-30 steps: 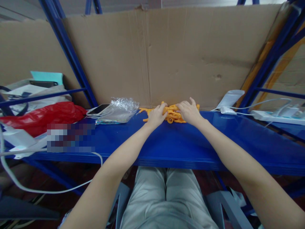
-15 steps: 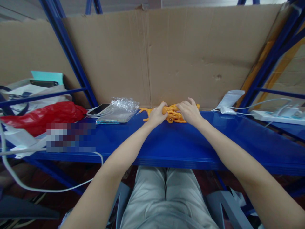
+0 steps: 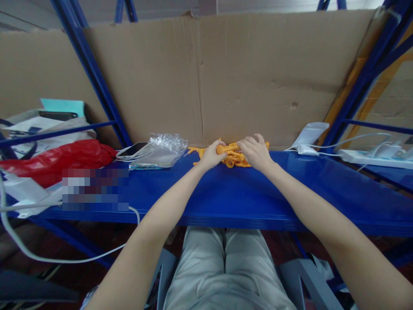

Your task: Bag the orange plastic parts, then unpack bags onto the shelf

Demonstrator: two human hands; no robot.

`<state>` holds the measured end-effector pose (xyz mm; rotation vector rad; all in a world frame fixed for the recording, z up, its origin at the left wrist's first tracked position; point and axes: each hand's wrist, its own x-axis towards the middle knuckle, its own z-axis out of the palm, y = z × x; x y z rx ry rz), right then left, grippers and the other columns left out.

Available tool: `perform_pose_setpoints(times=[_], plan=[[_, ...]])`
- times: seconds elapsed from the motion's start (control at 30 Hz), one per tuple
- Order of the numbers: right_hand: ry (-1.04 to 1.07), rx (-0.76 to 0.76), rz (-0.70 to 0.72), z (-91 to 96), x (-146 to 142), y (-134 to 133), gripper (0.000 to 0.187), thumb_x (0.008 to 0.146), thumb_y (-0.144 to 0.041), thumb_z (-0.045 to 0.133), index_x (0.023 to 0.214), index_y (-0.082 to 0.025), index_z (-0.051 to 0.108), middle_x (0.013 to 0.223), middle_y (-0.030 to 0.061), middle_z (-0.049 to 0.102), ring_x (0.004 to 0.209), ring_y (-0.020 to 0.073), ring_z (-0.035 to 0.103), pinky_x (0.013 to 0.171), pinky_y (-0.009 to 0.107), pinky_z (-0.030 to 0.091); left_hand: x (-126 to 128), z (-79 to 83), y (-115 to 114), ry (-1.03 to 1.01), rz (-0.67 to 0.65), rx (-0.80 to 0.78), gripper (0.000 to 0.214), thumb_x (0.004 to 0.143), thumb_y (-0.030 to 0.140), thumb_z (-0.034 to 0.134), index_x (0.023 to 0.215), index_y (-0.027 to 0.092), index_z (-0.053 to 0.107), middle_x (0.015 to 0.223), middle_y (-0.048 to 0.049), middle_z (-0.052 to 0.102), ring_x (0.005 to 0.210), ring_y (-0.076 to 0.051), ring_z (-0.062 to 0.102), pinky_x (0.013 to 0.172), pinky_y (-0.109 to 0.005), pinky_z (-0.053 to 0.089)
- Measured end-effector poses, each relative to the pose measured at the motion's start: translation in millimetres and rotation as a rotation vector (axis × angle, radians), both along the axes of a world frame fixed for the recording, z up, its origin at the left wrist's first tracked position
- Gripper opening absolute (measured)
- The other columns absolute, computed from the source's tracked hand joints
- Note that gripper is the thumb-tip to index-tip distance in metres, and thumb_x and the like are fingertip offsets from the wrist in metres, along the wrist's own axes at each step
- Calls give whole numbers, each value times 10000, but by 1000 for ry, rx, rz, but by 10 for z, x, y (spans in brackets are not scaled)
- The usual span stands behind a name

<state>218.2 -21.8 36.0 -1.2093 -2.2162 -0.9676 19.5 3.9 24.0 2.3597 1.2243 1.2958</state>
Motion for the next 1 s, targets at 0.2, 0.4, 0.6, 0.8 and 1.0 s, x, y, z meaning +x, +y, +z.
perform_pose_setpoints(times=[0.2,0.4,0.6,0.8,1.0], plan=[[16,57,-10,0,58,10,299,924,-164,395,1113,-191,625,1076,111,682,1070,268,505,1053,480,202,26,-15,-108,215,168,91,412,847,232,601,1253,222,531,1067,-79,693,964,-235,666,850,-350,507],[57,82,-4,-11,106,35,272,918,-191,414,1107,-187,609,1044,106,686,1028,265,522,1060,475,194,56,-56,-118,248,209,140,396,913,214,534,1309,208,528,1158,-112,678,1031,-241,664,921,-371,500],[84,127,57,-32,88,63,288,924,-170,385,1116,-174,600,1025,109,687,1014,252,533,1052,466,213,50,-100,-66,216,145,163,413,931,250,524,1341,200,502,1214,-122,670,1045,-237,660,939,-379,503],[110,93,44,-36,63,50,290,932,-256,415,1126,-151,604,986,122,694,987,268,555,1068,515,204,33,-62,-60,183,176,217,372,910,143,485,1268,204,564,1102,-76,698,1030,-203,648,937,-346,502],[71,-7,21,-37,18,23,362,961,-352,394,1110,-118,626,1015,159,696,990,285,569,1051,531,229,0,-5,-130,298,271,196,375,944,178,459,1302,226,560,1052,-83,664,999,-211,652,903,-341,500]])
